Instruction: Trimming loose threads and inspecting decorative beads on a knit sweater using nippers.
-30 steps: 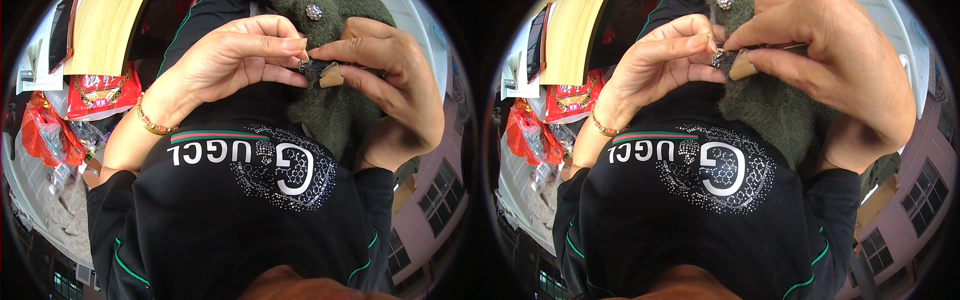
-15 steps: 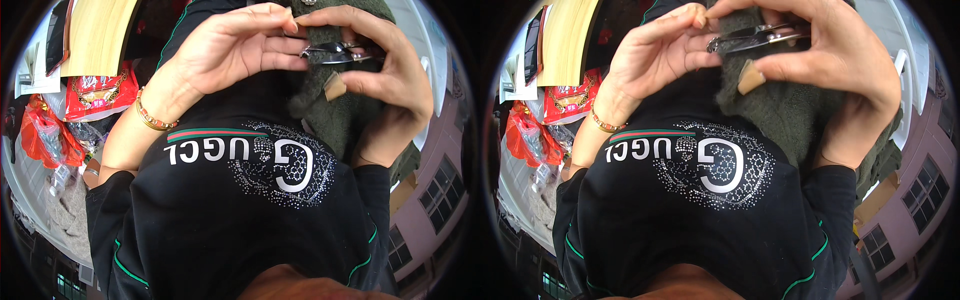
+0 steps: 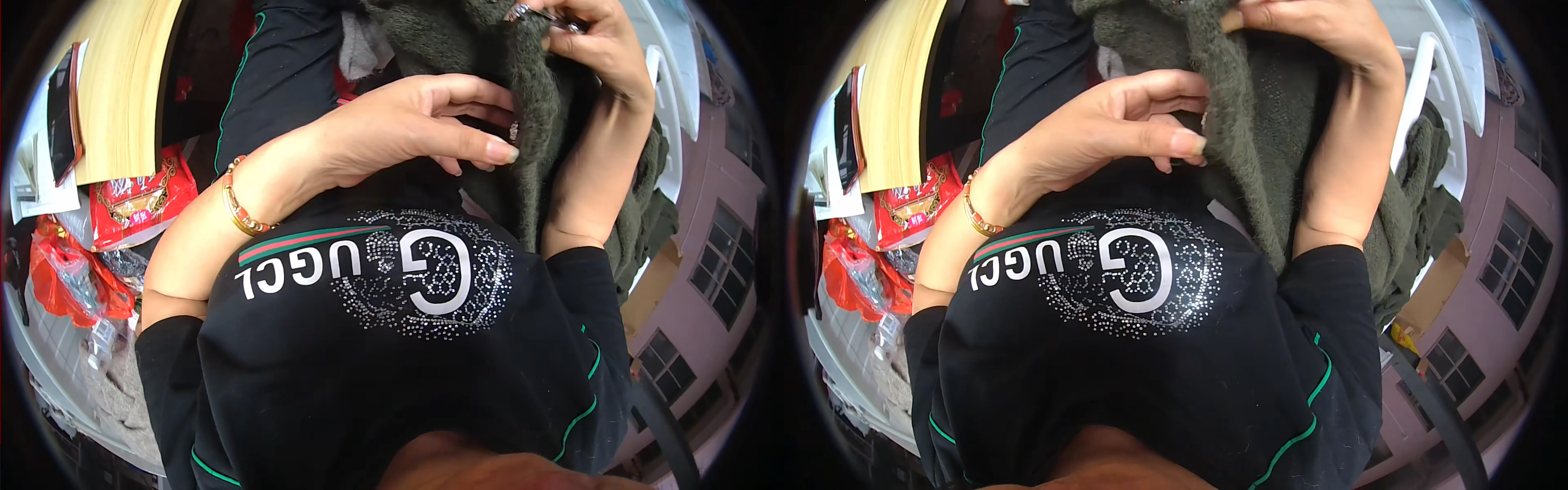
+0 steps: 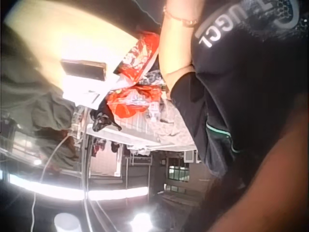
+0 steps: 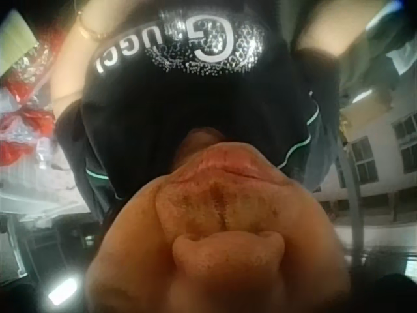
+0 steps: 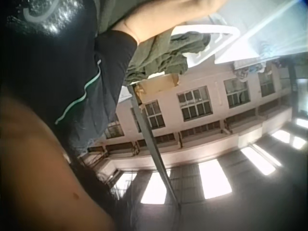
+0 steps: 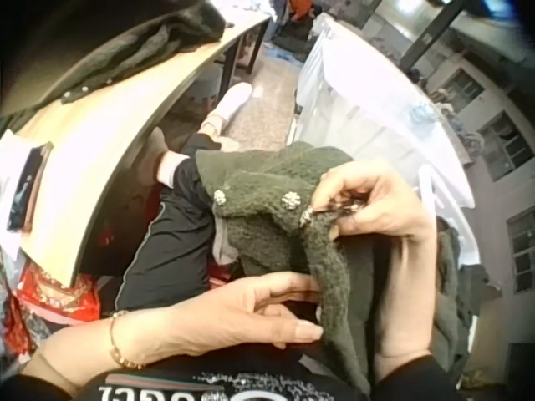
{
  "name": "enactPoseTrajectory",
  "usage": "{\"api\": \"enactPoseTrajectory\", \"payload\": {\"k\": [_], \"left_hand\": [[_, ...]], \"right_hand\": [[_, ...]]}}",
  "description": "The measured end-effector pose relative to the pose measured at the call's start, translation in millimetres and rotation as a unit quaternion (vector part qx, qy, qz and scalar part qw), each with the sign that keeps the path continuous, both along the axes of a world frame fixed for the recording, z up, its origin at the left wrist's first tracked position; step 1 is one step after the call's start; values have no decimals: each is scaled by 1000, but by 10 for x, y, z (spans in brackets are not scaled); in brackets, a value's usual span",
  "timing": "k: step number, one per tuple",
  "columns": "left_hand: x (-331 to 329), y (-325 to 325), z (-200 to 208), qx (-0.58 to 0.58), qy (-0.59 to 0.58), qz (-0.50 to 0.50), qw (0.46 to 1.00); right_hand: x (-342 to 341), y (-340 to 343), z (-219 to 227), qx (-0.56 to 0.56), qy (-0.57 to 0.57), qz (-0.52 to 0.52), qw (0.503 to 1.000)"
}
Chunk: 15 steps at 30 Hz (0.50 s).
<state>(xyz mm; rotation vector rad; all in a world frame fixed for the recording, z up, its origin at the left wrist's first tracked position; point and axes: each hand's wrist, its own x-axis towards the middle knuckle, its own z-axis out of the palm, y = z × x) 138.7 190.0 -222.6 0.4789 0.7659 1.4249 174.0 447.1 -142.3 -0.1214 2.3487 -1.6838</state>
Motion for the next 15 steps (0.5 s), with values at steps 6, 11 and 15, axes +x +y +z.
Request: {"api": "enactPoseTrajectory", "payload": {"k": [6, 11, 15], "left_hand": [[113, 231, 117, 34, 13, -1, 999], [60, 132, 195, 36, -31, 54, 997], [-25, -13, 182, 59, 3, 139, 989]], "right_hand": [[3, 191, -79, -77, 9, -7, 997], [-61, 244, -195, -98, 65, -27, 993], [-76, 356, -260, -98, 25, -48, 994]]}}
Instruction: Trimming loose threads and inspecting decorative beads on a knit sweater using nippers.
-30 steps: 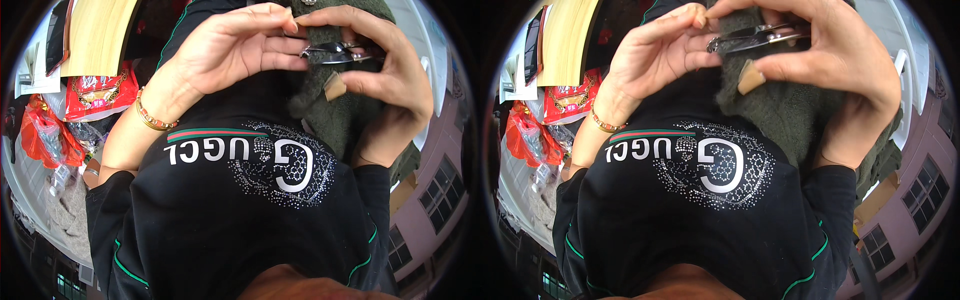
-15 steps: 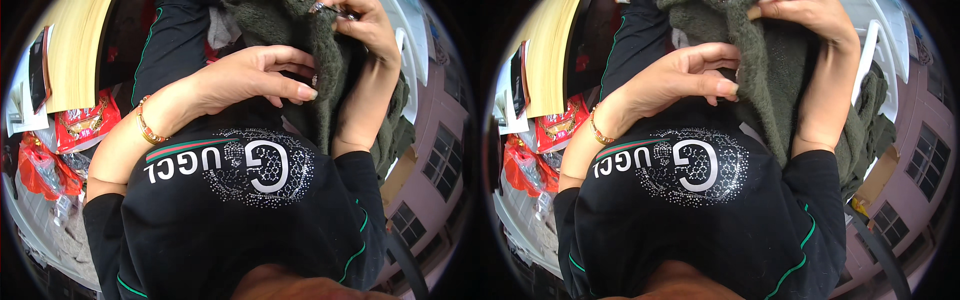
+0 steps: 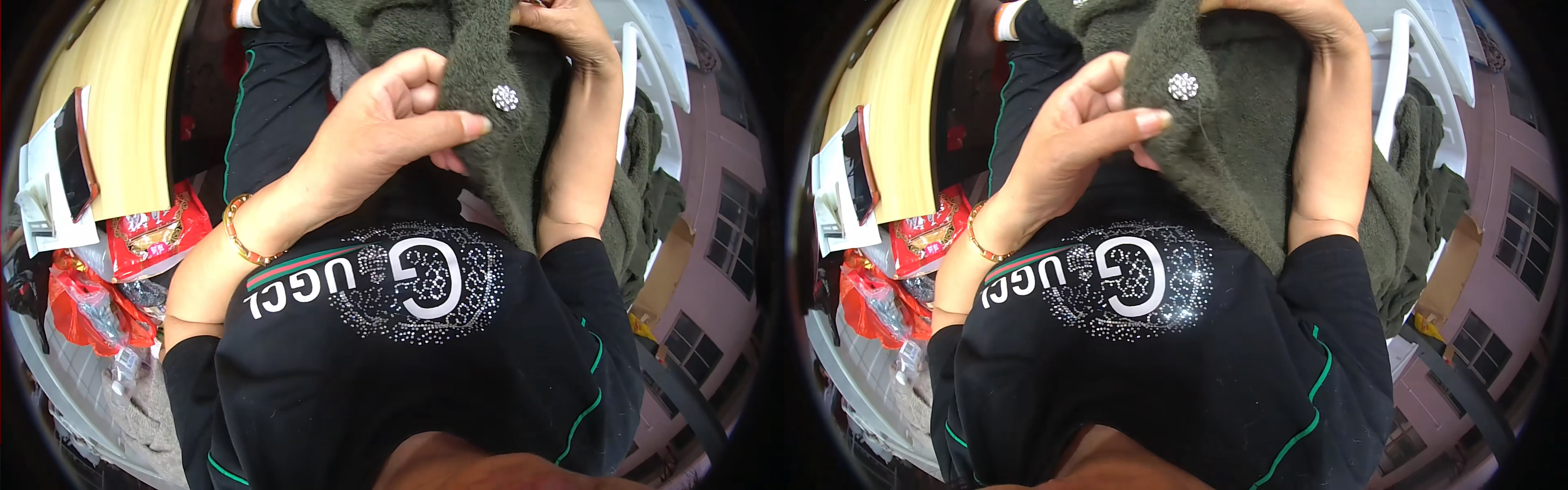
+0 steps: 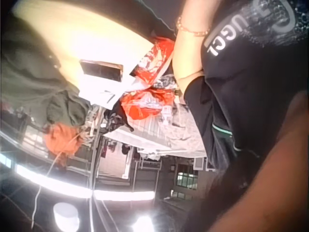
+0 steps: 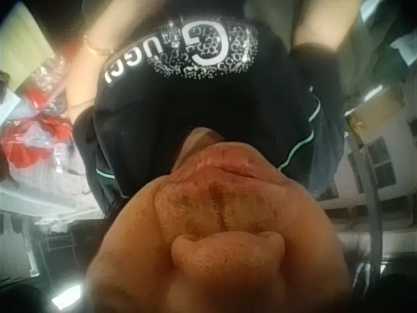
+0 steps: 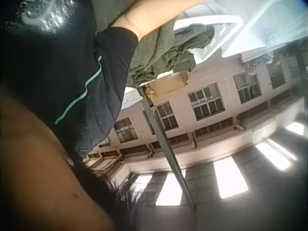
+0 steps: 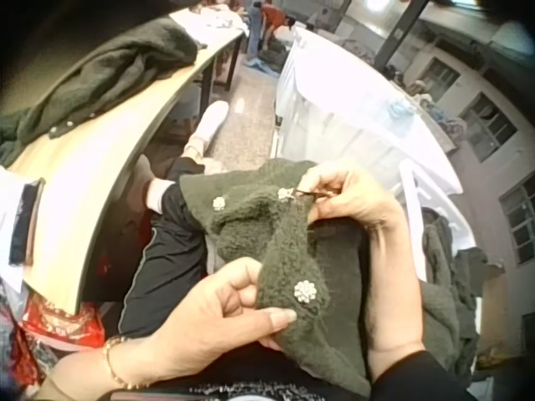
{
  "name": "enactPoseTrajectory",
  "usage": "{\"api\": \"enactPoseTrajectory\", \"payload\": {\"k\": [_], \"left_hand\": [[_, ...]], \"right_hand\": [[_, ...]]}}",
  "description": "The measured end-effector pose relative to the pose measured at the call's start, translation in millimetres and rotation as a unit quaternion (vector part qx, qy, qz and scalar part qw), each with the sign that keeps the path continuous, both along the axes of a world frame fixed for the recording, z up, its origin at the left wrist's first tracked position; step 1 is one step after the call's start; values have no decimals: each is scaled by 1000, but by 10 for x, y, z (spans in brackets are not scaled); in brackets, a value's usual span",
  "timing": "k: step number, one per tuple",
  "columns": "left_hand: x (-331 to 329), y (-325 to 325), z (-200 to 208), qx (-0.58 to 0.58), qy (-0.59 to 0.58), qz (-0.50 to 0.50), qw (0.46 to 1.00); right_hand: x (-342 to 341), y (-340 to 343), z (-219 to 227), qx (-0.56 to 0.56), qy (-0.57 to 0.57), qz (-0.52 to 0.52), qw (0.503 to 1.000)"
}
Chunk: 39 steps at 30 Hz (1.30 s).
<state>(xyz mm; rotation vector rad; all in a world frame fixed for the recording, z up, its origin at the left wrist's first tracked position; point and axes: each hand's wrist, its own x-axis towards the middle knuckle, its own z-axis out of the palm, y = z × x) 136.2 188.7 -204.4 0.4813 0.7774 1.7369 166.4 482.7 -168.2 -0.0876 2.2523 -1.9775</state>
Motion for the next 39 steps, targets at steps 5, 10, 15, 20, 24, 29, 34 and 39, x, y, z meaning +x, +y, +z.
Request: {"api": "enactPoseTrajectory", "payload": {"k": [5, 10, 15, 20, 24, 29, 34, 39], "left_hand": [[-322, -282, 51, 36, -17, 138, 990], [-934, -683, 9, 46, 2, 221, 974], [-1591, -1135, 45, 168, -162, 210, 950], [-1936, -1511, -28, 144, -135, 281, 939], [-1653, -1486, 55, 131, -48, 281, 949], [-1396, -1308, 166, 77, -20, 226, 971], [-1170, -1066, 202, -47, 87, 262, 960], [-1018, -954, 206, -76, 120, 282, 949]], "right_hand": [[-158, -203, 60, 101, -13, 10, 995], [-432, -404, 71, 177, -11, 10, 984], [-995, -1054, 72, 81, 32, 11, 996], [-1445, -1617, -127, -22, 71, 36, 997], [-1464, -1419, -285, 3, -11, 17, 1000], [-1140, -1375, -240, 17, -3, 16, 1000], [-756, -1216, -180, 100, 27, -1, 995], [-439, -1164, -122, 35, 40, -110, 992]]}}
